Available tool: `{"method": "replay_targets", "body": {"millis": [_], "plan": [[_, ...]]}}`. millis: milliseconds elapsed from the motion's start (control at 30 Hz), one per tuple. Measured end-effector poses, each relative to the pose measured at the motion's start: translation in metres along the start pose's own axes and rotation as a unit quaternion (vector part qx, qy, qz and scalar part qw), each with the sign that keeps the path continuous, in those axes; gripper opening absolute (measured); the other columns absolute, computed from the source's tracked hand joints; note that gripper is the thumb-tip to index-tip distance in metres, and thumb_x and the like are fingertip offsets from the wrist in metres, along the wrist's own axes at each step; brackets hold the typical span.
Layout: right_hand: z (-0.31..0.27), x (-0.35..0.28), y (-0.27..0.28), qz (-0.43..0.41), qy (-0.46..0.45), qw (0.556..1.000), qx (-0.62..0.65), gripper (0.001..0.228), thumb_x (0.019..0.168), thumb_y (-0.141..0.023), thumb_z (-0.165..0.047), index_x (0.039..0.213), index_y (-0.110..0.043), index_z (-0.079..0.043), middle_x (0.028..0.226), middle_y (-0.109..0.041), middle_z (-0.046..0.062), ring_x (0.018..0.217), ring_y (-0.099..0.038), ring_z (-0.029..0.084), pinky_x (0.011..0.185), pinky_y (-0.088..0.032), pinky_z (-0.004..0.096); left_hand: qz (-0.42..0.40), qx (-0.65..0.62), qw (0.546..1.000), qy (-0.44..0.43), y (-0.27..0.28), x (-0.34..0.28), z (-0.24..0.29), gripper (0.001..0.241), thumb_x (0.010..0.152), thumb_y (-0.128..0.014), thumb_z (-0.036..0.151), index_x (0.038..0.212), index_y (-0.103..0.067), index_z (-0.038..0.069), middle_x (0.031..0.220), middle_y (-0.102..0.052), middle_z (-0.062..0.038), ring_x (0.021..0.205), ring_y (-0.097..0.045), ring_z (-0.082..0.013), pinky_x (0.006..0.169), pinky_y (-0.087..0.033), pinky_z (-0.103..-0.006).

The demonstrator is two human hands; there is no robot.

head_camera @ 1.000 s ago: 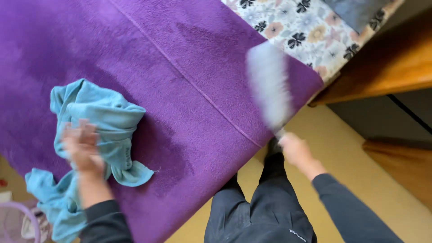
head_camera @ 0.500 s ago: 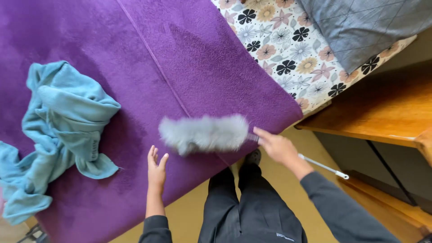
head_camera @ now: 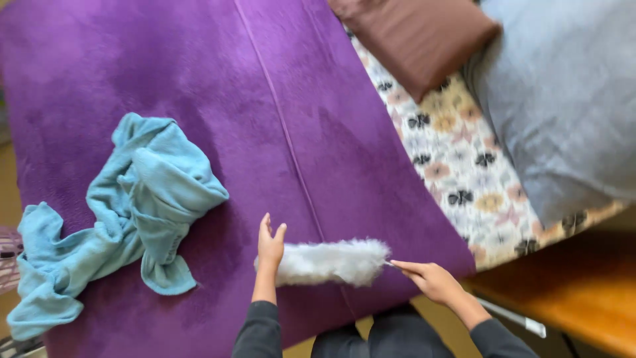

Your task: The recorder is dusting a bed cover and tidying up objects in a bedroom using a handheld duster.

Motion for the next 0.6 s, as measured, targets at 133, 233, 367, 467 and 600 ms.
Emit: {"method": "replay_targets", "body": {"millis": [133,233,367,467,600], "plan": [[0.063,0.066,0.077,0.156,0.077,0.963,0.206,0.042,0.097,-0.06,-0.018,0.139,-0.065,-0.023,0.13,-0.074,0.007,0.119,-0.068,0.017,0.1,-0.049,0.031,0.057,0.012,0.998,-0.016,-0.022,0.01,0.025,0.066,0.093,-0.069,0.022,0.152,-0.044,0.007,0.153,-0.049,-0.02,0.142,-0.049,-0.0339,0.117,-0.038,-0.0422],[0.096,0.14,0.142,0.198,0.073,0.952,0.222,0.046,0.1,-0.055,-0.018,0.145,-0.06,-0.021,0.132,-0.073,0.009,0.122,-0.065,0.018,0.104,-0.046,0.031,0.06,0.042,0.997,-0.04,-0.05,0.018,0.052,0.058,0.092,-0.067,0.022,0.147,-0.054,0.011,0.15,-0.057,-0.015,0.139,-0.055,-0.0293,0.116,-0.043,-0.041],[0.052,0.226,0.251,0.246,0.101,0.947,0.183,0.045,0.105,-0.052,-0.021,0.15,-0.056,-0.017,0.133,-0.07,0.01,0.114,-0.064,0.014,0.097,-0.045,0.028,-0.028,0.299,0.95,-0.088,-0.104,0.018,0.11,0.064,0.094,-0.064,0.032,0.154,-0.046,0.021,0.16,-0.044,-0.007,0.15,-0.038,-0.0267,0.123,-0.028,-0.051],[0.014,0.297,0.295,0.207,-0.014,0.954,0.218,0.049,0.11,-0.056,-0.021,0.159,-0.059,-0.024,0.103,-0.064,0.038,0.074,-0.051,0.017,0.068,-0.046,0.031,-0.03,0.379,0.923,0.063,-0.108,0.035,0.095,0.09,0.09,-0.064,0.051,0.161,-0.018,0.022,0.17,-0.015,-0.003,0.156,-0.012,-0.0246,0.123,-0.01,-0.0577],[-0.024,0.382,0.25,0.187,-0.049,0.925,0.328,0.049,0.109,-0.053,-0.02,0.157,-0.052,-0.028,0.12,-0.067,0.02,0.067,-0.047,0.013,0.06,-0.043,0.03,-0.055,0.418,0.899,0.119,-0.114,0.058,0.049,0.094,0.094,-0.055,0.063,0.163,-0.006,0.022,0.172,-0.005,0.006,0.158,0.002,-0.0247,0.125,0.001,-0.0595]]}}
Point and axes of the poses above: each hand's wrist, its own x-axis towards the middle knuckle, its own y-axis out of the back of the hand, z = x × y, the point moved 8 cm from there along x, towards the middle knuckle
